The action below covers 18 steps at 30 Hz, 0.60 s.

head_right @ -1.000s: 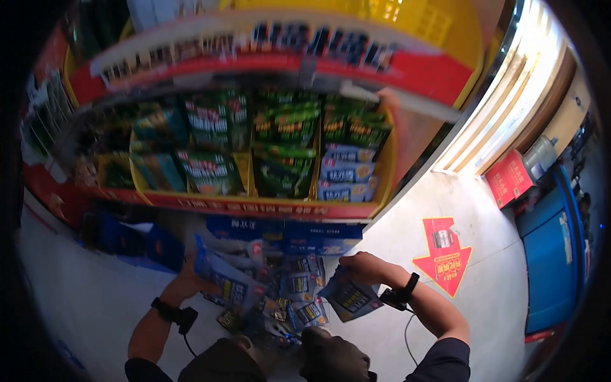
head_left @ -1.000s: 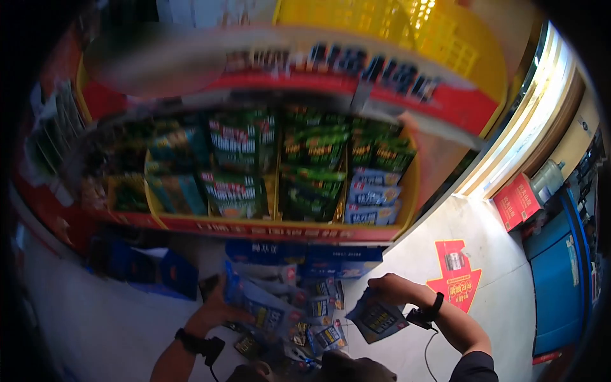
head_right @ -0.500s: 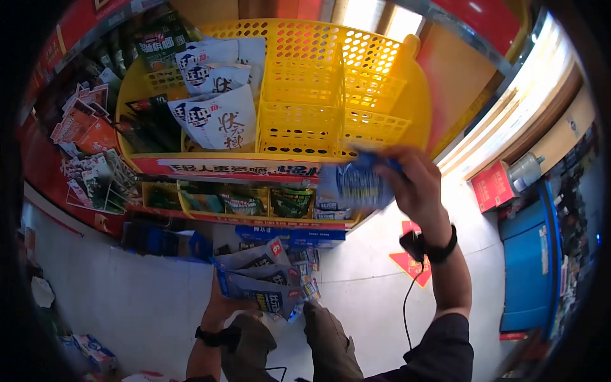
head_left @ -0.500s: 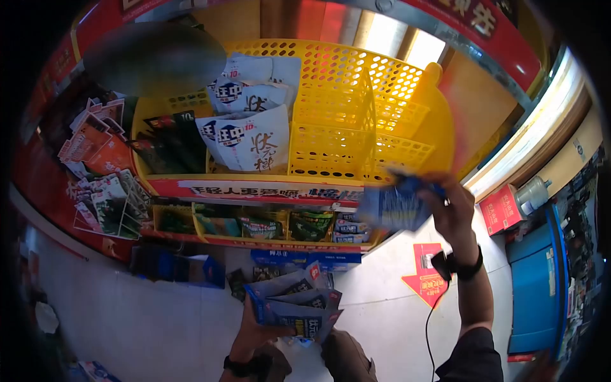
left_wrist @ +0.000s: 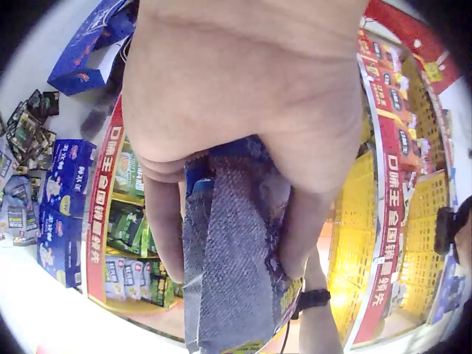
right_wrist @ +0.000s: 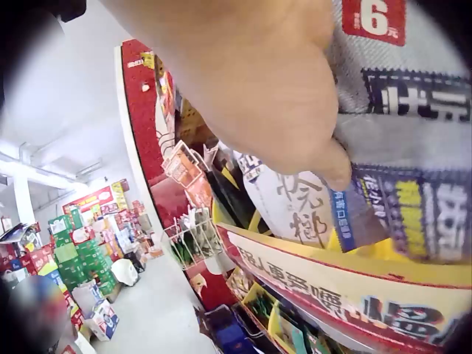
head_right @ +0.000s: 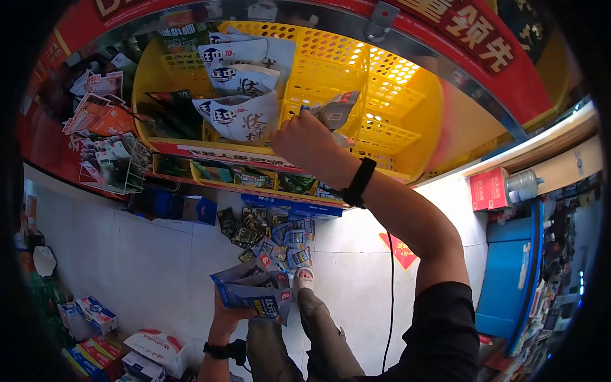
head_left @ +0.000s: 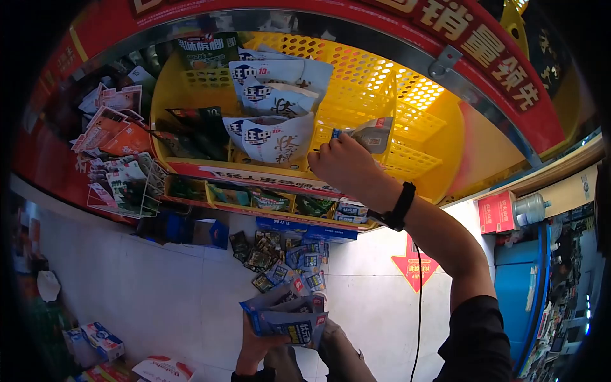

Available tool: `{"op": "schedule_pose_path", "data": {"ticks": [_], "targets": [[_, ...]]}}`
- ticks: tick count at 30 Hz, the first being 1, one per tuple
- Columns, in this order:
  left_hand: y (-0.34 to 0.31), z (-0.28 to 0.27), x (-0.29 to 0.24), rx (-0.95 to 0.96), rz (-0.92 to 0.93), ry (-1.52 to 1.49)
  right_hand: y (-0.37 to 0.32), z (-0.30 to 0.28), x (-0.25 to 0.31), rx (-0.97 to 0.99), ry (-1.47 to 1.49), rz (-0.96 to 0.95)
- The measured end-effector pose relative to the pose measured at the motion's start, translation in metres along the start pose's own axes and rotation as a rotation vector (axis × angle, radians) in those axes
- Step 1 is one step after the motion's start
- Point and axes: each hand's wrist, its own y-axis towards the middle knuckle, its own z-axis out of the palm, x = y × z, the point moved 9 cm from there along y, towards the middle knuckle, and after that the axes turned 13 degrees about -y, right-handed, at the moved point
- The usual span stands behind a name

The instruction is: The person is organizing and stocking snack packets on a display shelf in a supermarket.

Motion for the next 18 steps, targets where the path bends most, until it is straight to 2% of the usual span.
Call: {"op": "schedule_pose_path", "data": {"ticks": [3, 5, 9, 11, 14, 18], "targets": [[-0.001, 0.003, -0.003, 0.016, 0.021, 0.010, 0.000, -0.020, 0.013, 0.046, -0.010, -0.020], [0.001, -0.002, -0.001, 0.021, 0.027, -0.010, -0.003, -0.016, 0.034, 0.163, 0.009, -0.138], [0.001, -0.025, 0.017, -0.013, 0.007, -0.066, 0.006, 0.044, 0.021, 0.296, 0.208, -0.196], [0.002, -0.035, 0.024, -0.007, -0.011, -0.047, 0.014, 0.071, 0.022, 0.254, 0.160, -0.220], [0.002, -0.035, 0.020, -0.053, -0.019, -0.053, 0.025, 0.068, 0.033, 0.312, 0.076, -0.292], [0.010, -0.031, 0.011, -0.024, -0.024, -0.097, 0.019, 0.061, 0.016, 0.375, -0.014, -0.255]]}}
